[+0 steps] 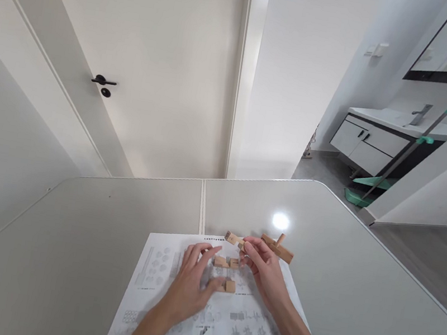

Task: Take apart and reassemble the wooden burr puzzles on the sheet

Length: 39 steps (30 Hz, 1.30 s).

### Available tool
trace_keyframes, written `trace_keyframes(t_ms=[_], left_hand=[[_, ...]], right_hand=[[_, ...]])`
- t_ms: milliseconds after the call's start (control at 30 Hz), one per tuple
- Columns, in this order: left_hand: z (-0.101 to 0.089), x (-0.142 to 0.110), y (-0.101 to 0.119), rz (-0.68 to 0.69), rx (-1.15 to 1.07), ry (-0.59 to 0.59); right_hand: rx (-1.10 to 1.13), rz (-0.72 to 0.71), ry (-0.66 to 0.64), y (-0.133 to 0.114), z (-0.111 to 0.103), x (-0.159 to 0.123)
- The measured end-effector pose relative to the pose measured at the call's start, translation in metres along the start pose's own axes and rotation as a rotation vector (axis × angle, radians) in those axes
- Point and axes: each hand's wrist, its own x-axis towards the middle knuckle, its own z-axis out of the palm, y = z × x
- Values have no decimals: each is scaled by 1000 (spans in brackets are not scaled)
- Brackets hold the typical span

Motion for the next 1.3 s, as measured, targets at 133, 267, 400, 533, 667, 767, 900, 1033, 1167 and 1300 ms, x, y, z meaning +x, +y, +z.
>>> trace_keyframes(t_ms=[133,267,400,533,667,767,900,1033,1167,1300], left_hand=[[7,8,-9,-28,84,73],[5,10,-7,-41,29,99],[2,8,-3,-55,-52,104],[3,8,2,-69,-19,-5],[4,8,8,-91,46,-42],[2,7,9,-103,-39,-14],[-5,7,7,-262,-400,38],[-13,9,9,-364,-721,36],[-15,10,12,-367,-874,69],[-14,12,13,-335,-1012,-7]], right_hand=[[-80,20,-37,2,0,0],[-136,20,-50,7,-2,1],[-128,10,-9,11,-4,3],[-121,29,29,13,-4,4],[-103,33,2,13,-4,3],[-93,47,-7,13,-4,3],[-28,45,-49,10,-2,2],[-13,39,-171,6,3,-2],[-145,13,-239,5,4,-4],[-246,-8,-334,5,5,-7]])
